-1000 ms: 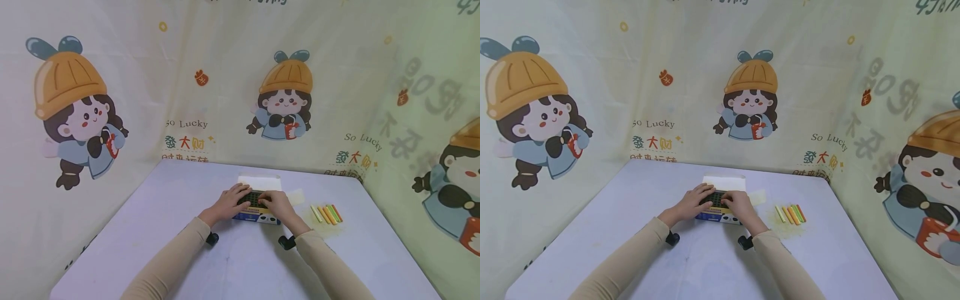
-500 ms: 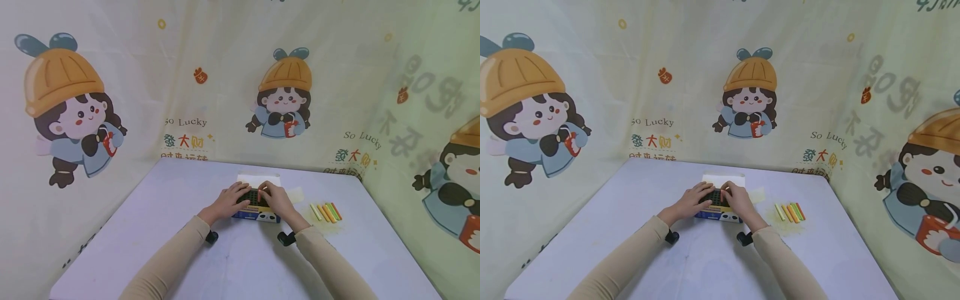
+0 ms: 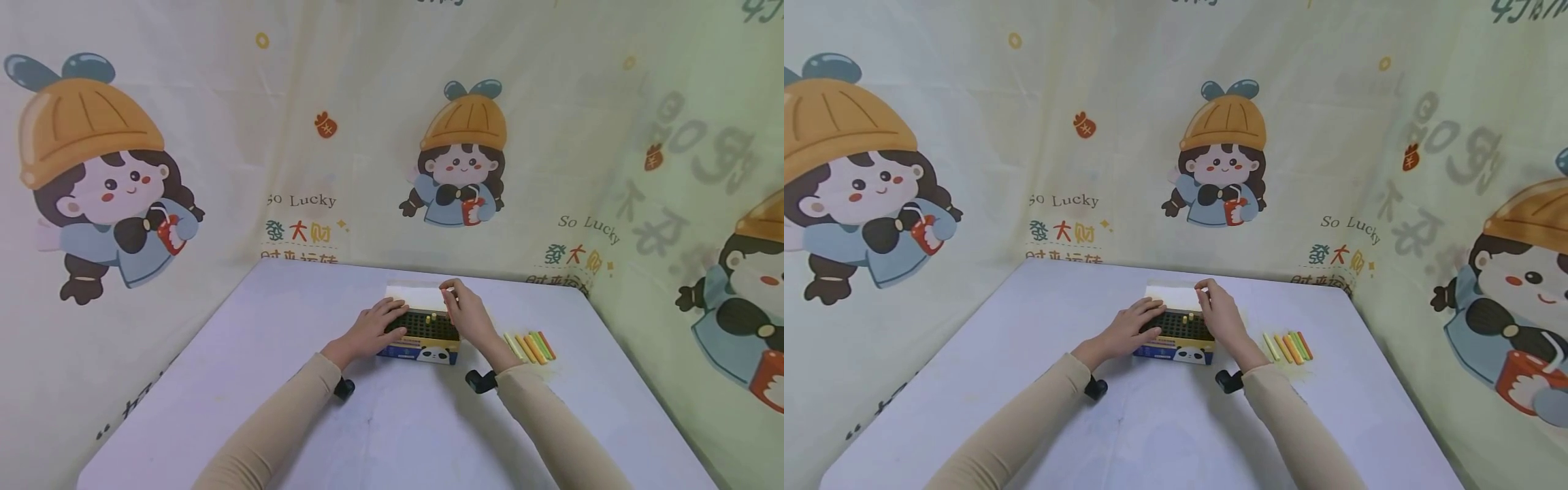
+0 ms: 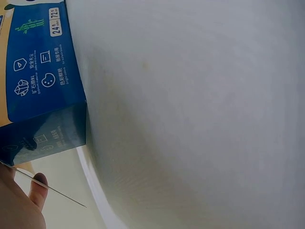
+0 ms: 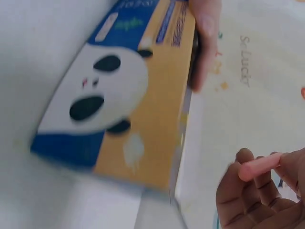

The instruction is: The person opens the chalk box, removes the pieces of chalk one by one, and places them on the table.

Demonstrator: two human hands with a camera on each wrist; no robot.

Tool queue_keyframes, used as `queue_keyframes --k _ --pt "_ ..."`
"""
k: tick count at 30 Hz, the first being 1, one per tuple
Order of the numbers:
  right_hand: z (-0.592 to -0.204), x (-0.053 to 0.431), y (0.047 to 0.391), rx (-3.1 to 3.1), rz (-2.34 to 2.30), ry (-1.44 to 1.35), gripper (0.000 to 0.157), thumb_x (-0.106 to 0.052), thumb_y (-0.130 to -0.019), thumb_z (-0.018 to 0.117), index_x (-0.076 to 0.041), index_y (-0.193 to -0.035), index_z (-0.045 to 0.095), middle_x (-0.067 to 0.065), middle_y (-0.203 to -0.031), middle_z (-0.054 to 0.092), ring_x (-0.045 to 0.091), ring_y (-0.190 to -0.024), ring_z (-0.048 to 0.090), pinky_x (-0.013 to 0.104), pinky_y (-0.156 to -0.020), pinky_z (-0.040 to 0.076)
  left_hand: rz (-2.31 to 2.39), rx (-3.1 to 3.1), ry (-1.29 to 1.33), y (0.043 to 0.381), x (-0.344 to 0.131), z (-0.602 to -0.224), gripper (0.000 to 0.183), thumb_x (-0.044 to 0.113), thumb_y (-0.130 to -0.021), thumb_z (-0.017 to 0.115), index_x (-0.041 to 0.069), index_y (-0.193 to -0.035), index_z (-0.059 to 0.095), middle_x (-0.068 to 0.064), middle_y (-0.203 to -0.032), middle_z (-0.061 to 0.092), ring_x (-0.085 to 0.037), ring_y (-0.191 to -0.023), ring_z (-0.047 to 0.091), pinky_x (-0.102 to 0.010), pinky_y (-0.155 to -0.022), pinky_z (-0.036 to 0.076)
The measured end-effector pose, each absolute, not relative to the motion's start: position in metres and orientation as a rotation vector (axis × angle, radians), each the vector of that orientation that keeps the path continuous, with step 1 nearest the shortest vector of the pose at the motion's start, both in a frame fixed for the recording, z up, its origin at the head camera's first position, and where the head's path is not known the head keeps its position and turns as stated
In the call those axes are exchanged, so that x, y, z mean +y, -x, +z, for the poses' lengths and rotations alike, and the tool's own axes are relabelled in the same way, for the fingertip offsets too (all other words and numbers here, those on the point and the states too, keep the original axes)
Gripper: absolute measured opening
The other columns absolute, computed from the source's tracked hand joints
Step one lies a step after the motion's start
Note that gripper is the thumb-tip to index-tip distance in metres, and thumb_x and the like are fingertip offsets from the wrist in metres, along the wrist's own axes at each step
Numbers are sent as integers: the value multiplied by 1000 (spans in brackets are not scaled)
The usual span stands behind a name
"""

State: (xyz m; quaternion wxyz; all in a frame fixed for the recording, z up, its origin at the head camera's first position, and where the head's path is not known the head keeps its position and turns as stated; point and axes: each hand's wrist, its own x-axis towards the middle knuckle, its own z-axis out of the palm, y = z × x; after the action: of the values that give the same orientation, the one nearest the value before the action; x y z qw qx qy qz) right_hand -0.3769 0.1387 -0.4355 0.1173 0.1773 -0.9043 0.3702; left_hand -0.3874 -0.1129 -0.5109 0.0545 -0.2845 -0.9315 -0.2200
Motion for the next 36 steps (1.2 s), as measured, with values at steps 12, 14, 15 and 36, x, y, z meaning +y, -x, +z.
queue_keyframes --k 12,14,15,36 --pt "-431 196 390 -2607 1067 -283 28 -24 -112 47 -6 -130 61 17 -102 68 23 -76 68 30 -61 51 -670 -2837 880 388 -114 -510 67 58 -109 39 23 -165 31 0 -172 25 -26 -161 12 -62 -120 25" --pt "-433 205 391 -2604 1080 -258 30 -24 -112 46 -6 -131 60 18 -103 68 24 -78 69 29 -62 52 -663 -2840 879 388 -115 -510 67 58 -109 39 23 -165 31 0 -172 25 -26 -161 12 -62 -120 25" --pt "-434 210 392 -2604 1084 -245 31 -24 -113 45 -5 -132 60 18 -104 67 25 -79 69 29 -63 53 -661 -2838 880 388 -115 -510 66 58 -109 39 23 -165 31 0 -171 26 -26 -161 12 -62 -120 25" --pt "-501 267 408 -2977 927 24 29 -22 -106 55 0 -121 67 20 -114 70 29 -93 65 43 -79 53 -686 -2833 882 389 -113 -511 65 56 -109 40 25 -165 30 0 -172 25 -26 -161 11 -62 -120 24"
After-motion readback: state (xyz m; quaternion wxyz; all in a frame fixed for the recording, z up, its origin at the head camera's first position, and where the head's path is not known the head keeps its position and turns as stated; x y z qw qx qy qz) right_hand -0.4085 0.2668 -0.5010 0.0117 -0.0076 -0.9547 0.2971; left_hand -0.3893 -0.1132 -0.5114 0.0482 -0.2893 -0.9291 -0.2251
